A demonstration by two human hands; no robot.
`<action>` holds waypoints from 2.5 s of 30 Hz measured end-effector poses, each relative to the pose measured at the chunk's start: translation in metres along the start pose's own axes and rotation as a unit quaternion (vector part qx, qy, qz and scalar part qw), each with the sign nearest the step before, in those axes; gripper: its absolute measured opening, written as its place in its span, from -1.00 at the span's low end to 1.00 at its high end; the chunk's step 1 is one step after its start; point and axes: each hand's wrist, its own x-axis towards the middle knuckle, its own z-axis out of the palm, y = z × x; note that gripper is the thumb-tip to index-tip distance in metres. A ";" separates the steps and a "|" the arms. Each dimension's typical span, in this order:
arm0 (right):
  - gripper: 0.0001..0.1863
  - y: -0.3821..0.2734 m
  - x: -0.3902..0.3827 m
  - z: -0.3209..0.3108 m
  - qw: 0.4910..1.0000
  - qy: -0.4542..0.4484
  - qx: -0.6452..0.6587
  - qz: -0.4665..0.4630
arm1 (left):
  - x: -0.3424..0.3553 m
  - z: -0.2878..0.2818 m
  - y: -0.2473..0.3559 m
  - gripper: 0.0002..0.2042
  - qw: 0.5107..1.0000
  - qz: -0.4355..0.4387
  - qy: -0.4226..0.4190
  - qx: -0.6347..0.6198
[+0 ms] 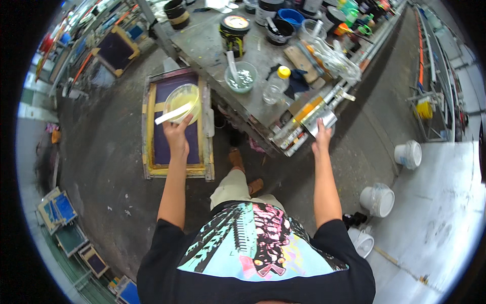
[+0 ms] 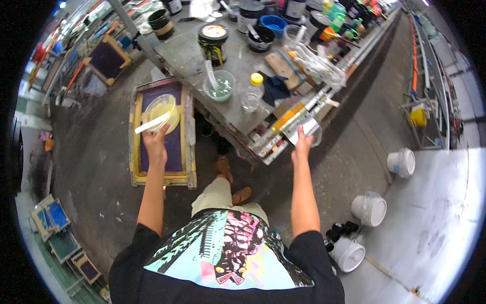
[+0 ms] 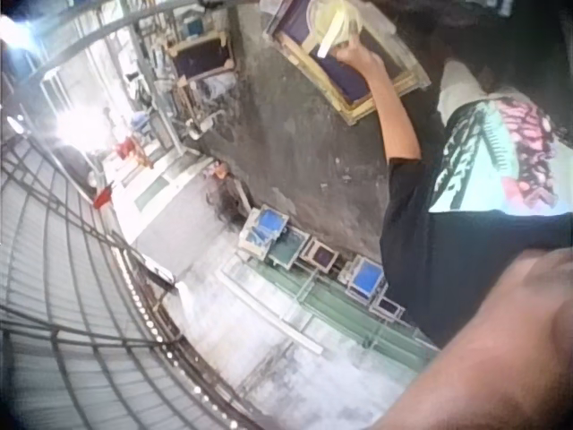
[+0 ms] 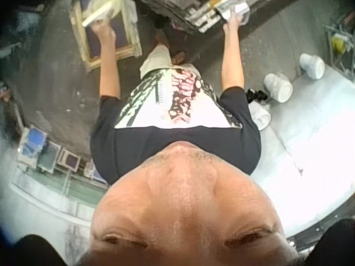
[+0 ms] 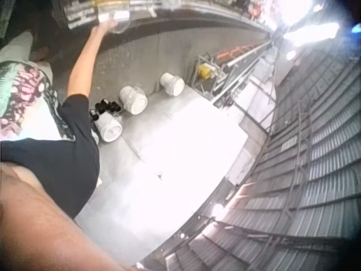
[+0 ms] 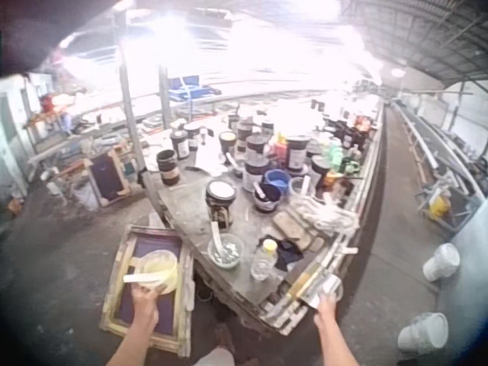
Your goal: The person uses a squeegee to spread ink across a screen printing frame mounted on a conveyor. They repeatedly pull the squeegee to coat the screen, then move to a table to pour more ink from a container onto the screen and continue spreading it.
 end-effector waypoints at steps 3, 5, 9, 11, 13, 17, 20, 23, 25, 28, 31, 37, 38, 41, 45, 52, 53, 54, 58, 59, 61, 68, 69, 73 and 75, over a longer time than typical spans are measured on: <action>-0.33 -0.026 -0.014 -0.002 0.998 -0.035 -0.025 0.053 | 0.077 0.010 -0.032 -0.17 0.999 0.029 0.008 0.028; -0.16 -0.039 -0.017 -0.005 0.997 -0.018 -0.039 0.071 | 0.135 0.035 -0.054 -0.27 0.997 0.052 0.008 0.049; -0.04 -0.064 -0.043 -0.006 0.979 0.045 -0.128 0.154 | 0.247 0.064 -0.113 -0.33 0.903 0.156 0.123 0.382; -0.08 -0.074 -0.058 -0.008 0.973 0.076 -0.147 0.160 | 0.300 0.074 -0.132 -0.31 0.930 0.190 0.100 0.298; -0.13 -0.078 -0.072 -0.020 0.970 0.109 -0.155 0.152 | 0.340 0.088 -0.140 -0.32 0.940 0.161 0.097 0.285; -0.24 -0.057 -0.104 -0.069 0.955 0.160 -0.195 0.154 | 0.394 0.098 -0.147 -0.26 0.970 0.075 0.077 0.219; -0.38 -0.010 -0.137 -0.142 0.932 0.163 -0.265 0.185 | 0.376 0.087 -0.150 -0.45 0.985 0.050 0.095 0.134; -0.49 0.046 -0.181 -0.247 0.888 0.129 -0.307 0.318 | 0.297 0.057 -0.125 -0.75 0.993 -0.076 0.027 -0.083; -0.51 0.057 -0.199 -0.259 0.849 0.103 -0.337 0.393 | 0.235 0.035 -0.087 -0.56 0.914 -0.234 -0.051 -0.329; -0.53 0.052 -0.223 -0.267 0.780 -0.023 -0.442 0.442 | 0.148 -0.011 -0.044 -0.41 0.841 -0.245 -0.073 -0.477; -0.59 0.108 -0.204 -0.289 0.763 -0.164 -0.487 0.392 | 0.076 -0.045 0.009 -0.40 0.823 -0.208 -0.072 -0.524; -0.69 0.197 -0.162 -0.170 0.696 -0.401 -0.468 0.368 | -0.025 -0.134 0.096 -0.36 0.870 -0.120 -0.069 -0.474; -0.67 0.203 -0.162 -0.141 0.660 -0.459 -0.511 0.304 | -0.038 -0.146 0.111 -0.31 0.875 -0.114 -0.024 -0.470; -0.57 0.218 -0.184 -0.046 0.535 -0.626 -0.542 0.168 | -0.070 -0.189 0.140 -0.26 0.855 -0.021 -0.078 -0.512; -0.55 0.170 -0.291 0.107 0.476 -0.714 -0.445 0.255 | -0.104 -0.259 0.175 -0.26 0.992 0.053 0.013 -0.110; -0.57 0.220 -0.514 0.293 0.509 -0.767 -0.339 0.192 | -0.132 -0.419 0.207 -0.01 0.662 0.117 0.000 0.740; -0.57 0.244 -0.543 0.313 0.502 -0.776 -0.348 0.158 | -0.136 -0.447 0.215 -0.01 0.659 0.114 -0.008 0.743; -0.57 0.266 -0.561 0.333 0.497 -0.780 -0.361 0.121 | -0.138 -0.472 0.218 -0.01 0.660 0.115 -0.018 0.742; -0.61 0.300 -0.618 0.404 0.419 -0.775 -0.448 -0.151 | -0.140 -0.575 0.249 -0.29 0.726 0.018 -0.016 0.688; -0.63 0.306 -0.628 0.424 0.437 -0.772 -0.447 -0.113 | -0.141 -0.600 0.254 -0.40 0.756 -0.012 -0.017 0.654; -0.66 0.329 -0.643 0.457 0.504 -0.758 -0.412 -0.041 | -0.128 -0.656 0.257 -0.55 0.808 -0.055 -0.019 0.586; -0.70 0.375 -0.643 0.568 0.647 -0.622 -0.441 -0.004 | -0.140 -0.886 0.124 -0.66 0.842 -0.295 0.093 0.443; -0.70 0.381 -0.644 0.584 0.661 -0.614 -0.430 0.008 | -0.165 -0.912 0.112 -0.65 0.827 -0.342 0.133 0.427; -0.70 0.439 -0.613 0.637 0.730 -0.519 -0.432 0.101 | -0.194 -0.975 0.118 -0.68 0.800 -0.409 0.115 0.423; -0.70 0.462 -0.564 0.664 0.732 -0.464 -0.484 0.116 | -0.135 -0.989 0.088 -0.69 0.796 -0.401 0.041 0.452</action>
